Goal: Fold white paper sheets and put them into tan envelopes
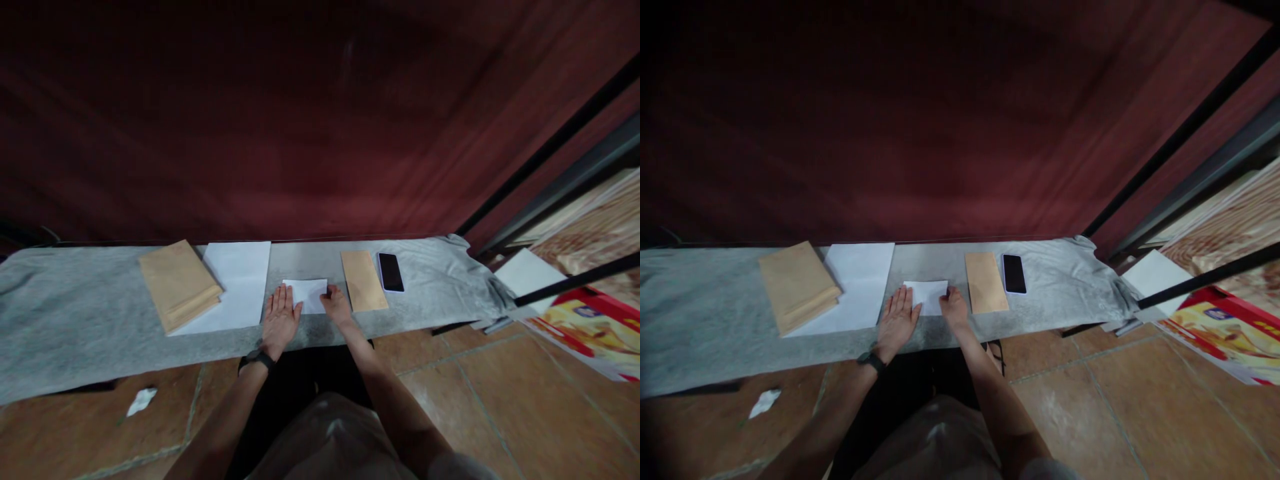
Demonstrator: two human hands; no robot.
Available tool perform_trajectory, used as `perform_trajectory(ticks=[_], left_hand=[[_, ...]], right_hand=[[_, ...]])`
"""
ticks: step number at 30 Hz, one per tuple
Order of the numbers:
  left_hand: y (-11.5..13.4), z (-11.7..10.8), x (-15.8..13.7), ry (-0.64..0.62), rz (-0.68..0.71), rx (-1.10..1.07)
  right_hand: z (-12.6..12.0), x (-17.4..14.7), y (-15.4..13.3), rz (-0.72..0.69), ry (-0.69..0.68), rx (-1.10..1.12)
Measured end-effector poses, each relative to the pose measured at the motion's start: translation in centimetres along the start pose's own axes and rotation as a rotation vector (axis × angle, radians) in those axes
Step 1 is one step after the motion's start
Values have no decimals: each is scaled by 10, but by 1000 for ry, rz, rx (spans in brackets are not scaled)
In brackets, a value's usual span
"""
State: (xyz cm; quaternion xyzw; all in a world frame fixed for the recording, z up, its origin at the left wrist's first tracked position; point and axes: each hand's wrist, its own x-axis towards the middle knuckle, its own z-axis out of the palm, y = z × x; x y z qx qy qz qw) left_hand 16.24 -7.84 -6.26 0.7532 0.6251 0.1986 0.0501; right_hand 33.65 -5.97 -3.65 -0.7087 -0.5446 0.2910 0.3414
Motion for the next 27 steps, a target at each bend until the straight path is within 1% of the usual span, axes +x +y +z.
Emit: perform_trajectory(ticks=[3, 5, 8, 10, 12, 14, 16, 17, 19, 21, 23, 25, 27], left_hand=[[-1, -6, -1, 40, 3, -147], [4, -11, -1, 71, -44, -355], [25, -22, 1, 71, -194, -838], [42, -31, 4, 66, -290, -1181], [55, -40, 7, 55, -383, -1449], [59, -45, 10, 50, -491, -1613], [56, -48, 12, 77, -594, -1691], [53, -48, 13, 93, -634, -1713], [45, -46, 14, 88, -696, -1739], [37, -43, 16, 53, -754, -1728], [30, -40, 18, 41, -803, -1680], [25, -37, 19, 45, -805, -1621], [21, -33, 22, 33, -740, -1532]], right_hand=[[-5, -5, -6, -39, -9, 64], [-10, -14, -15, -104, 47, 83], [-13, -35, -32, -309, 143, 50], [-12, -50, -43, -444, 137, -11], [-8, -62, -50, -545, 104, -89], [-5, -70, -53, -621, 67, -131], [-3, -71, -49, -654, 53, -111], [-3, -69, -45, -645, 66, -90], [-5, -62, -32, -575, 137, -64], [-6, -51, -16, -459, 224, -57], [-7, -39, 2, -319, 261, -12], [-7, -27, 18, -176, 193, 84], [-7, -18, 28, -74, 81, 166]])
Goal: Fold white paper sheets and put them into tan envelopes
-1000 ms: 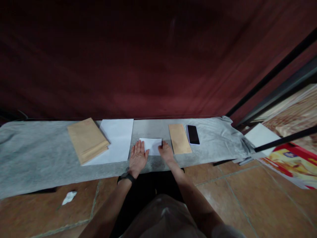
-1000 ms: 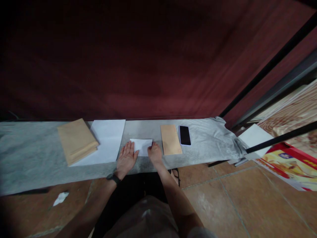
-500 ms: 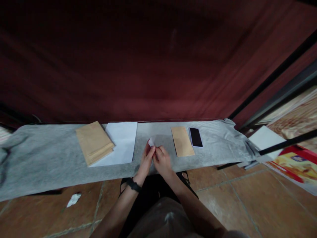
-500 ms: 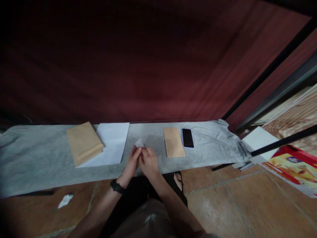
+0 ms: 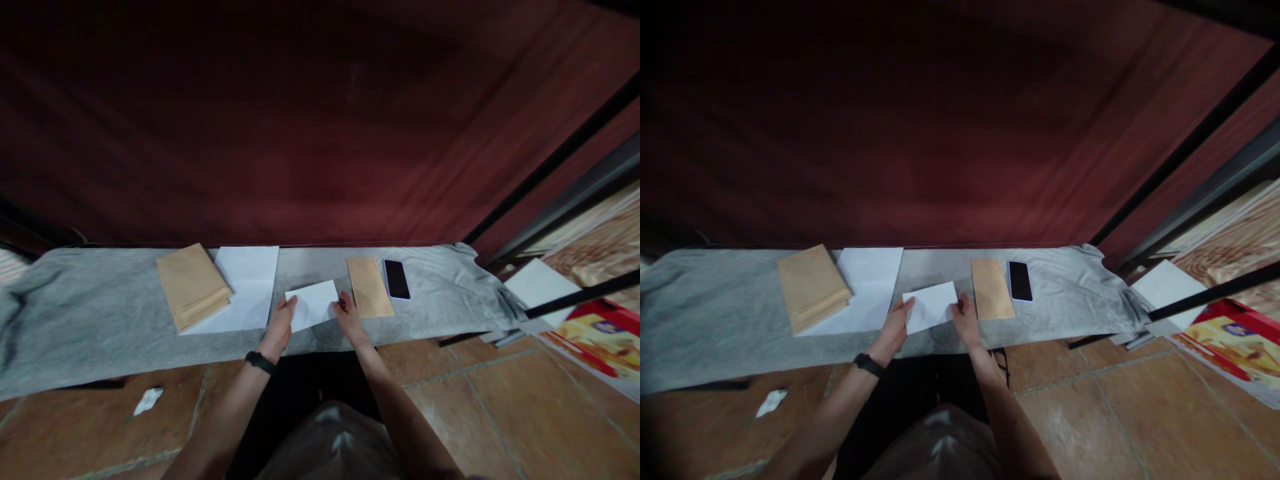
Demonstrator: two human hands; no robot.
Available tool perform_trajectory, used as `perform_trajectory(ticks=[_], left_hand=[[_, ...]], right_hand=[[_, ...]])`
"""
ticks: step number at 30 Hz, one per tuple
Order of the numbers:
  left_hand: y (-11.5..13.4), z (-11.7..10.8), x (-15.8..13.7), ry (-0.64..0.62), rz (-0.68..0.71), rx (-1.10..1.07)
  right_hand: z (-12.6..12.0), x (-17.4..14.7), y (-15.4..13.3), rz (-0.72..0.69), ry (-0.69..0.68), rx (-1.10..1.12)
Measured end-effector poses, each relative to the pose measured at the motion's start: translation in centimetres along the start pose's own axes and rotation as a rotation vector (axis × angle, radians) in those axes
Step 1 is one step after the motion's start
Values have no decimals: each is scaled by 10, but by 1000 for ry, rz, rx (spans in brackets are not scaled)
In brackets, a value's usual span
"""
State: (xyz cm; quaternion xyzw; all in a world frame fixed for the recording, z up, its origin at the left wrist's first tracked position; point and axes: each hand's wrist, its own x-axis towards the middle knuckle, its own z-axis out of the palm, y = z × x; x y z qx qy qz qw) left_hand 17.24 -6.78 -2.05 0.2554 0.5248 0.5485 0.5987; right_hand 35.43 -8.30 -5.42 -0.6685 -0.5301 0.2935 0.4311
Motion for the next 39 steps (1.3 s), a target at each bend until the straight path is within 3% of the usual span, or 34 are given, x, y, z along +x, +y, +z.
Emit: perform_trajectory(ticks=[3, 9, 15, 18, 21, 26, 31, 39], left_hand=[[-4, -3, 8, -38, 120, 200], [-15, -7, 19, -33, 230, 370], [-22, -14, 12, -32, 413, 858], [-21, -12, 4, -33, 508, 1063], [-19, -8, -2, -53, 517, 1230], [-18, -6, -5, -80, 542, 1301], [-27, -4, -9, -97, 690, 1417], [-53, -10, -35, -347, 850, 1569]], right_hand=[[-2, 7, 6, 52, -82, 31], [-4, 5, 1, 47, -59, -42], [-7, 4, -2, 49, -61, -166], [-8, -1, -7, 8, -103, -372], [-9, -8, -12, -29, -140, -671], [-7, -15, -15, -78, -115, -795], [-6, -19, -13, -164, -38, -791], [-7, -19, -10, -152, -72, -739]])
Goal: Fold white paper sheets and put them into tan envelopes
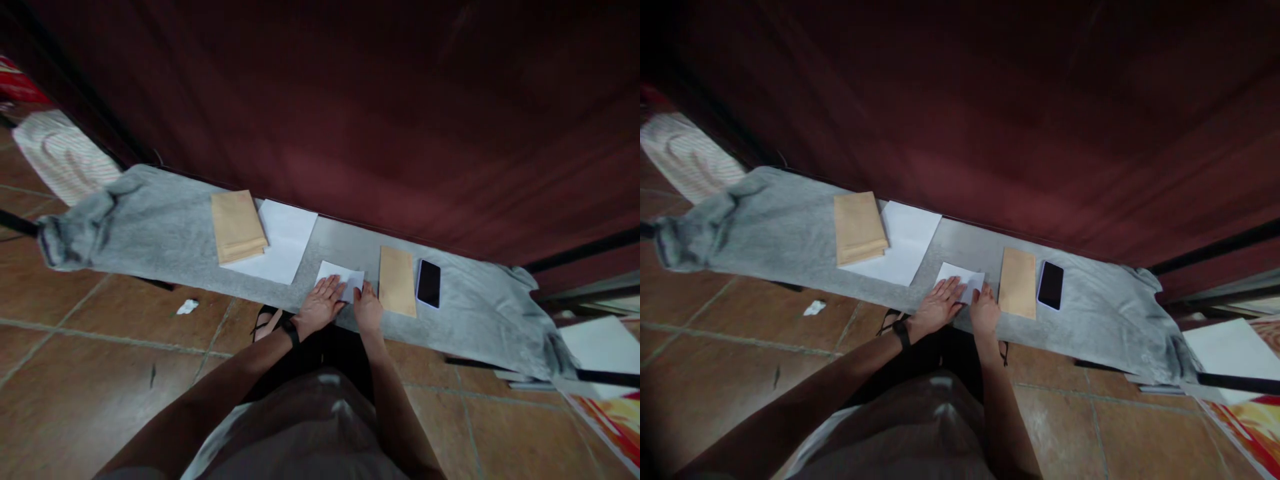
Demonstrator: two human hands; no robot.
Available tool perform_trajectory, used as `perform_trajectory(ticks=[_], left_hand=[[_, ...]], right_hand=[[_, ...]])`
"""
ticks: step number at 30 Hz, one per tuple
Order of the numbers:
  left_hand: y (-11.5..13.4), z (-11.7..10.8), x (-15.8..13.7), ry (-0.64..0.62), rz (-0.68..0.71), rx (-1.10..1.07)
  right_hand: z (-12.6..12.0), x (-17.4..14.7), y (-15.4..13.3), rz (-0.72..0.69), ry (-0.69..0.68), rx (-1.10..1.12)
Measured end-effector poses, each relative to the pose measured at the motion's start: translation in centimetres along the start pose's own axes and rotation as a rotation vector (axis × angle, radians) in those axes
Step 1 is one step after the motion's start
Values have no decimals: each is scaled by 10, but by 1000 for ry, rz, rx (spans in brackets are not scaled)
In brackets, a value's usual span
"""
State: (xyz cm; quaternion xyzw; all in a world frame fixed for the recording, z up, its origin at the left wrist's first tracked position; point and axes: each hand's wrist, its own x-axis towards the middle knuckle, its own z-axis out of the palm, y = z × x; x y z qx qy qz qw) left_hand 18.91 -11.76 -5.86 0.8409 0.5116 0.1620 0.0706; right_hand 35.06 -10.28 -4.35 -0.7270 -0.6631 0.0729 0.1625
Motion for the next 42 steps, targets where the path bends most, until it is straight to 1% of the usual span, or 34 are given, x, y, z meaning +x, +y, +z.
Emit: perform_trajectory(ticks=[3, 5, 6, 8, 10, 12, 15, 20, 22, 26, 31, 34, 38, 42], left_hand=[[-2, -5, -4, -39, 47, 5], [-4, -10, -4, -57, 71, -1], [-4, -11, -3, -63, 79, -7], [-5, -13, -2, -72, 84, -21], [-4, -13, -2, -82, 83, -31], [-4, -12, -1, -89, 83, -31], [-4, -11, -2, -94, 89, -29], [-9, -11, -7, -83, 96, -55], [-12, -12, -10, -68, 71, -61], [-21, -12, -18, -30, -2, -30], [-23, -11, -25, 35, -76, -31], [-18, -7, -17, 38, -117, -32], [-12, 0, 9, 16, -131, -42], [-14, 2, 26, -9, -152, -22]], right_hand=[[-2, 0, 0, 18, -7, -6], [-3, 0, 0, -2, 47, -17], [-4, 0, 0, -32, 82, -16], [-2, 0, -1, -139, 116, 18], [3, -2, -4, -259, 77, 91], [10, -6, -6, -344, 4, 140], [19, -13, -9, -387, -54, 102], [23, -20, -5, -444, -29, -13], [24, -21, -2, -442, 10, -39], [27, -23, 5, -392, 79, -44], [26, -26, 9, -364, 88, -53], [26, -26, 9, -349, 86, -60], [27, -26, 7, -339, 99, -48], [27, -28, 8, -346, 112, -41]])
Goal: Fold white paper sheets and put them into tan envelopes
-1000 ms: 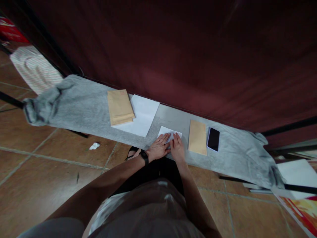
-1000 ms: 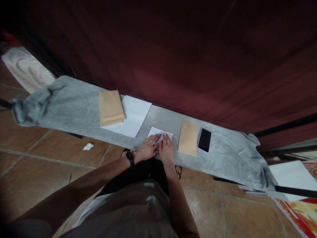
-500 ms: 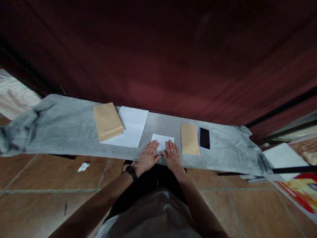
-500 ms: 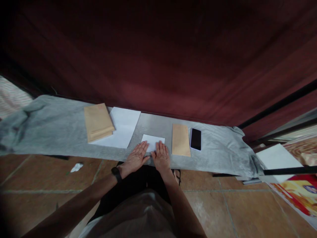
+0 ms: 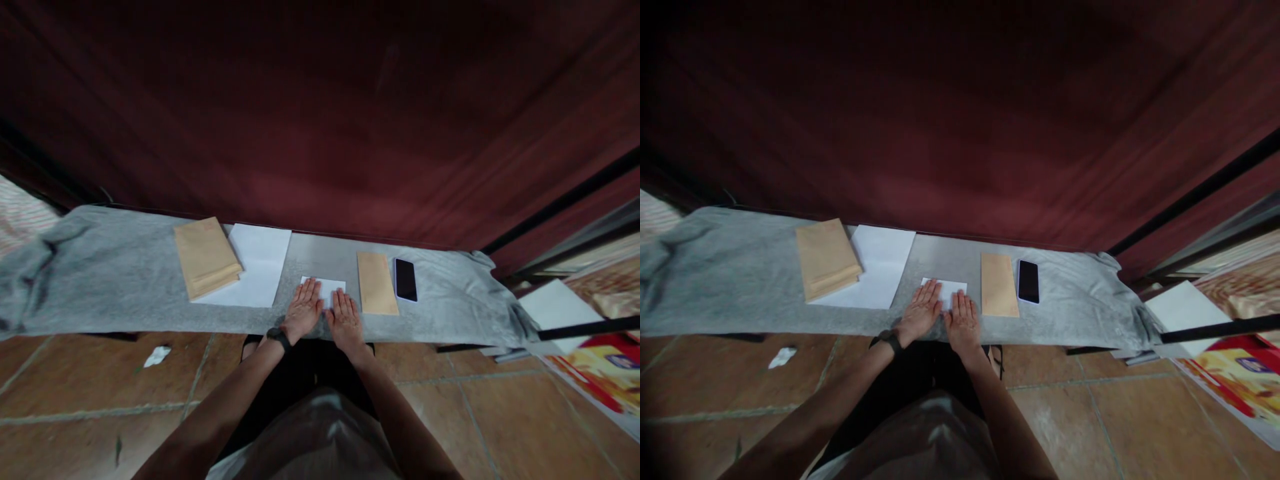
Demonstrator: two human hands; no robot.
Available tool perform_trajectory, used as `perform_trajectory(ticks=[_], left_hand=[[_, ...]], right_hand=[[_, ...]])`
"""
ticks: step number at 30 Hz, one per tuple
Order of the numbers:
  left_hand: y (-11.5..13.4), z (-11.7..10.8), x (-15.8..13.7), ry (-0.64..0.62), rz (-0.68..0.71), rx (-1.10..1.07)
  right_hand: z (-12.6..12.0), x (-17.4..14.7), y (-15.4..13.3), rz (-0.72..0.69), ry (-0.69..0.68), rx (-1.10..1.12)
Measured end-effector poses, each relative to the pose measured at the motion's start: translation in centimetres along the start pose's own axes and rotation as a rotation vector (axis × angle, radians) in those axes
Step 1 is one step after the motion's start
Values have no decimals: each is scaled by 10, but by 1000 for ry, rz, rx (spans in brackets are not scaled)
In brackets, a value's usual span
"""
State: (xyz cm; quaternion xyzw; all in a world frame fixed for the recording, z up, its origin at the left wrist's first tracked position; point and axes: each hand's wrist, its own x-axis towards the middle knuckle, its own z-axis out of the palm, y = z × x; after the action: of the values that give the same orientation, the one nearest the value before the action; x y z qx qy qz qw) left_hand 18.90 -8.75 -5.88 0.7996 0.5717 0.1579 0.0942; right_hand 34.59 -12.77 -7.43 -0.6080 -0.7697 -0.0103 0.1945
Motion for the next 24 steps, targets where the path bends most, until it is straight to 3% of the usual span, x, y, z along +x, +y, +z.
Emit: perform_trajectory(ticks=[8, 11, 17, 24], left_hand=[[-8, 0, -6, 58, 18, 28], [-9, 1, -6, 48, 30, 61], [-8, 0, -5, 10, 25, 150], [-7, -4, -9, 4, 3, 209]], right_hand=[[-9, 33, -9, 122, -82, 37], [-4, 45, -13, 61, -110, 64], [10, 37, -9, 5, -93, -29], [9, 29, 5, -20, -86, -97]])
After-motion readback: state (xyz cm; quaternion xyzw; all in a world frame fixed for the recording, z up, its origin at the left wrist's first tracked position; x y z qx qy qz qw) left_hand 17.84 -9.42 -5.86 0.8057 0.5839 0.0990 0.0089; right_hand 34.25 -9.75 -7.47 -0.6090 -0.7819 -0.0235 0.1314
